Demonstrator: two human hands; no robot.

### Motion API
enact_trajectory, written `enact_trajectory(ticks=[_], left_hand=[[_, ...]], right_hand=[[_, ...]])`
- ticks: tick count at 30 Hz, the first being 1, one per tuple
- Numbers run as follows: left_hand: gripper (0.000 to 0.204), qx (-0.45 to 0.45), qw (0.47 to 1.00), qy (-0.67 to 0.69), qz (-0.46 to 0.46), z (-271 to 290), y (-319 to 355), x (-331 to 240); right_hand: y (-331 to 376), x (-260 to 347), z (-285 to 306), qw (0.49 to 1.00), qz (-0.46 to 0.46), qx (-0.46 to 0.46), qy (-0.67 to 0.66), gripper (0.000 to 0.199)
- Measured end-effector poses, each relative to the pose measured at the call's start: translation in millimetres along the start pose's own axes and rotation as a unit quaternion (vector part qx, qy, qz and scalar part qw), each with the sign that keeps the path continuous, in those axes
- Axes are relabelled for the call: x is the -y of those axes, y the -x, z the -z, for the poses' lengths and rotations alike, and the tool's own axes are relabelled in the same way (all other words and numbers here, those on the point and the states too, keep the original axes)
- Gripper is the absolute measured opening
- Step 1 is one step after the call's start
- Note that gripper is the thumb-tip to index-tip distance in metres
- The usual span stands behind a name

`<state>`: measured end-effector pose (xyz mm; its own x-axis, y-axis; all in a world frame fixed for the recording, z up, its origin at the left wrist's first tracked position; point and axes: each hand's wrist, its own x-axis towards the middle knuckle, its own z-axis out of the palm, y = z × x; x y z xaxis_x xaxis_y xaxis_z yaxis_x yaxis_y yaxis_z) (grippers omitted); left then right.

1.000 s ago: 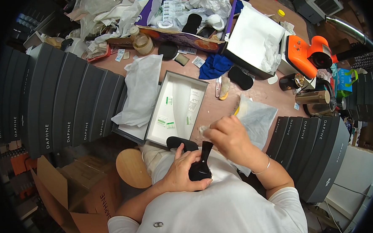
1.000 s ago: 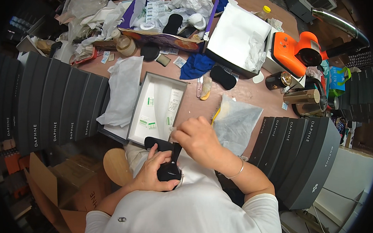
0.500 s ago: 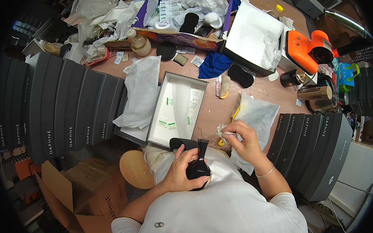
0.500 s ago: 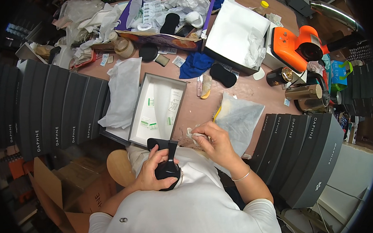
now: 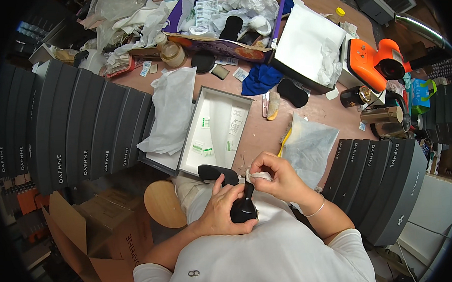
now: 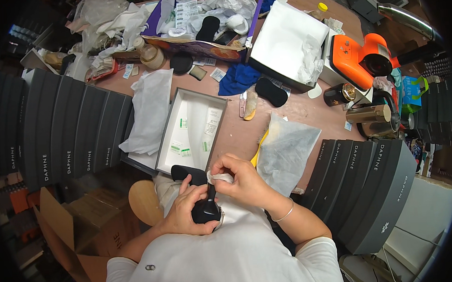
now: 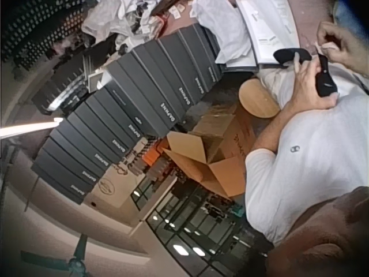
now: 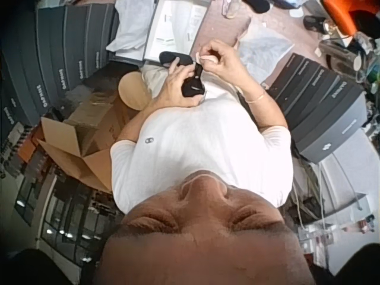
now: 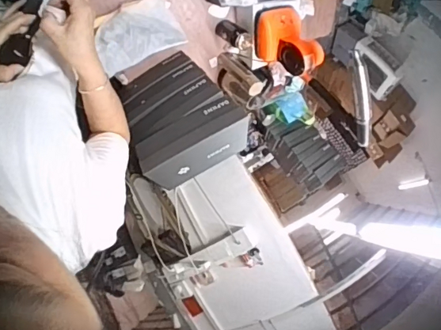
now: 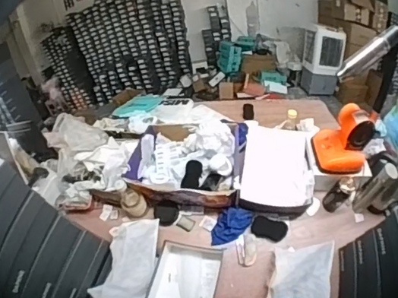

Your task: Inspecting shoes for quality, cleaning them with a brush and applicator, and packing them into boxes with tissue paper.

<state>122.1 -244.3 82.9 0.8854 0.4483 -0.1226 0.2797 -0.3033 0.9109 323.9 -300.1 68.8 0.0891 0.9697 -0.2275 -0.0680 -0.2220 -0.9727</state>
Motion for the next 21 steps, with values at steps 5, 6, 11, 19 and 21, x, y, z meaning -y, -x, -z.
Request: enact_trajectory(ticks=[5, 6, 11, 19, 21], left_hand=[[0.080, 0.025, 0.999, 0.009, 0.019, -4, 6, 8], [0.080, 0.036, 0.999, 0.010, 0.023, -4, 5, 8], [0.079, 0.042, 0.998, 0.039, 0.021, 4, 4, 4], [0.081, 0.057, 0.994, 0.091, 0.035, 6, 5, 8], [0.082, 0.054, 0.996, 0.074, 0.019, 6, 3, 7]], right_hand=[[0, -15, 2, 0.995, -0.084, 0.050, 0.001, 0.012], [2, -17, 3, 0.993, -0.105, 0.057, -0.001, 0.012], [17, -35, 18, 0.990, -0.106, 0.056, 0.076, 0.011], [25, -9, 28, 0.988, -0.036, -0.061, -0.136, 0.015], [24, 3, 19, 0.989, -0.016, -0.035, -0.143, 0.014]])
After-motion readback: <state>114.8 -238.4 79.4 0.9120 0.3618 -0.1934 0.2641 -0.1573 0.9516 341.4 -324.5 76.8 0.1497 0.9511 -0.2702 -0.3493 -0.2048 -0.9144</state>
